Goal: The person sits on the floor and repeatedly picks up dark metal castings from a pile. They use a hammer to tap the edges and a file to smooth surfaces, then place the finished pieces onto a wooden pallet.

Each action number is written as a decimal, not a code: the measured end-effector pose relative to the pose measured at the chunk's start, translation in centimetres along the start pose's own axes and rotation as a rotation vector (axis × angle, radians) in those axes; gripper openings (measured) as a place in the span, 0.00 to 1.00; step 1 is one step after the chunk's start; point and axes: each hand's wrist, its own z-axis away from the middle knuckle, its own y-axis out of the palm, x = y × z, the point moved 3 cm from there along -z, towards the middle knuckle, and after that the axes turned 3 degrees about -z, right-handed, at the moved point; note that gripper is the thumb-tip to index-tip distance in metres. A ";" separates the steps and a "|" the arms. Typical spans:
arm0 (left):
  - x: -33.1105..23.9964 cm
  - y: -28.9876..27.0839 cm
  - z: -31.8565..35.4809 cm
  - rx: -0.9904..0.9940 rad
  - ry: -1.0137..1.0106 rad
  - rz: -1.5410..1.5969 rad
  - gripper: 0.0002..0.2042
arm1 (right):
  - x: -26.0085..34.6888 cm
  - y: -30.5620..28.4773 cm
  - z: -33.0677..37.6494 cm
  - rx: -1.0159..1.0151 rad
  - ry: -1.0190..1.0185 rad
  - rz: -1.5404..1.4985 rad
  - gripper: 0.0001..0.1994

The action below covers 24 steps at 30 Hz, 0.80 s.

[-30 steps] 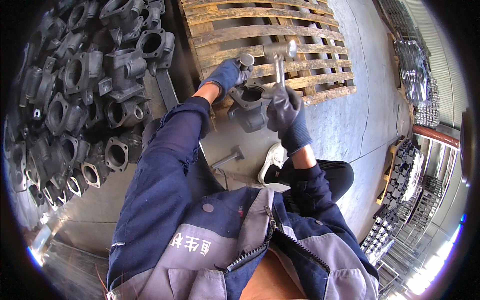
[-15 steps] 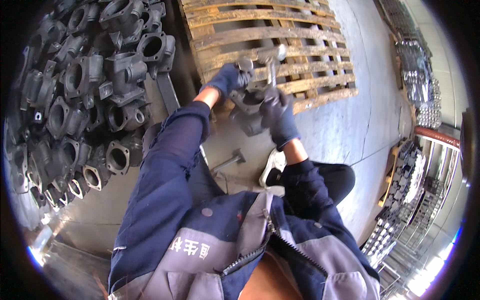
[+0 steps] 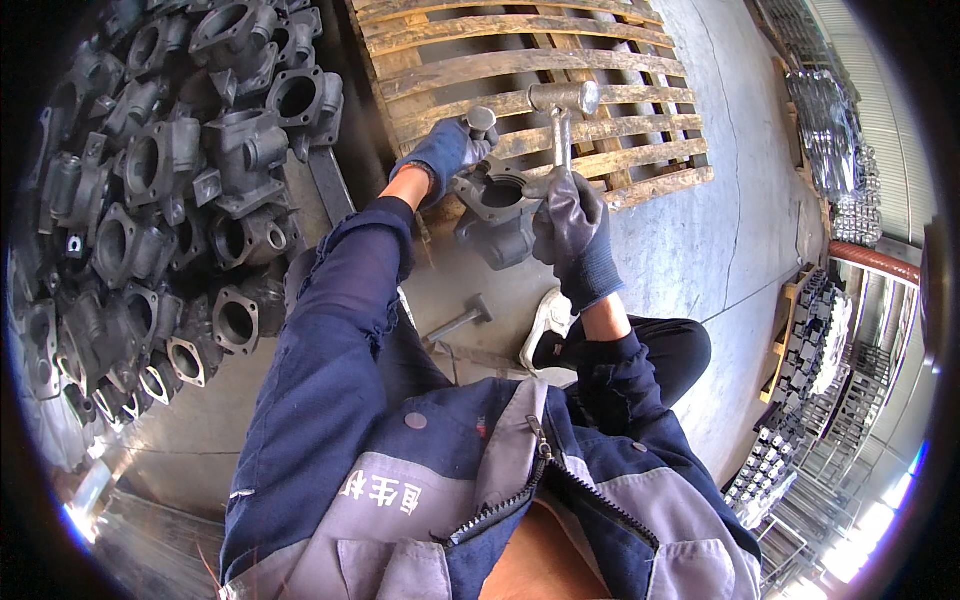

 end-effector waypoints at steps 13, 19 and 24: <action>-0.9 0.4 0.8 0.034 -0.077 -0.031 0.10 | -5.6 1.0 -5.8 -0.061 -0.109 0.470 0.26; 2.7 -0.6 -1.7 -0.137 0.153 0.324 0.06 | 0.2 1.6 -2.9 -0.010 -0.215 0.190 0.14; 2.0 -0.5 -1.1 -0.039 0.165 -0.025 0.09 | 1.9 1.2 -1.8 -0.034 -0.138 0.094 0.12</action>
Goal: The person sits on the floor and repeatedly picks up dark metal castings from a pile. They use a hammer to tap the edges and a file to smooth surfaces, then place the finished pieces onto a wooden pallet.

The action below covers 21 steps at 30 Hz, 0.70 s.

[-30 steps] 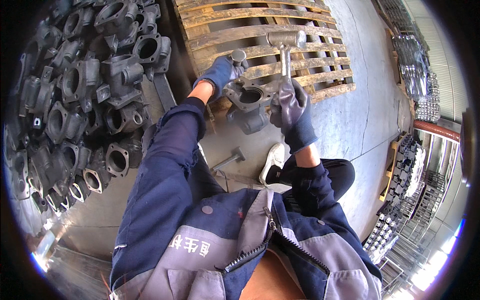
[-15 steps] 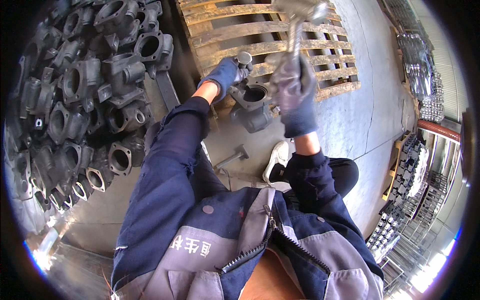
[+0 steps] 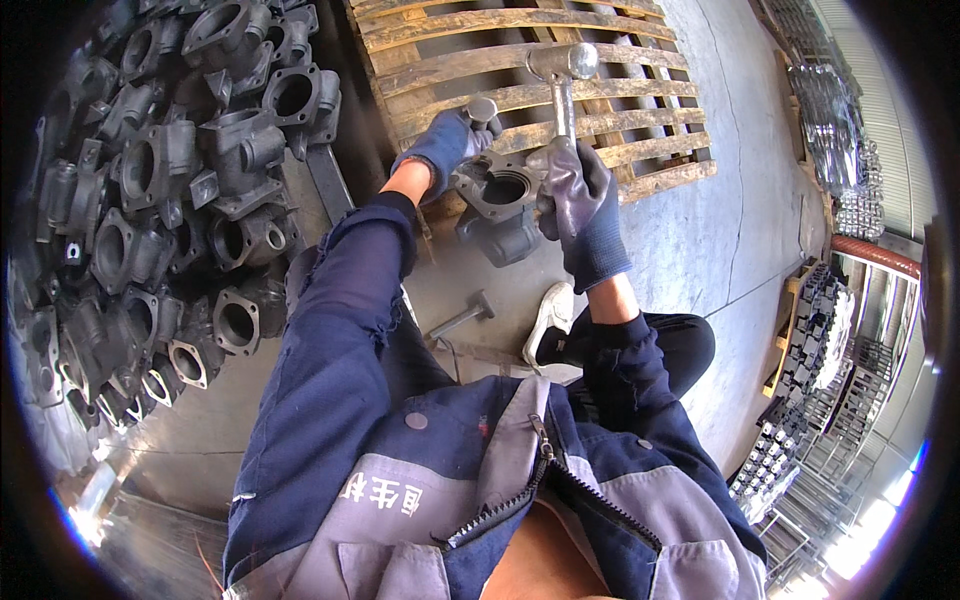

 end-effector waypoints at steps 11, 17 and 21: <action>0.1 1.1 0.4 0.024 -0.174 0.103 0.09 | 0.2 -0.5 0.2 0.138 -0.148 -0.181 0.19; 0.5 1.1 0.0 -0.014 -0.186 -0.022 0.10 | 5.2 0.0 -1.3 0.228 -0.437 -0.332 0.15; -1.4 0.7 1.9 -0.039 -0.163 0.040 0.11 | -4.9 1.5 -0.9 0.071 -0.087 0.287 0.15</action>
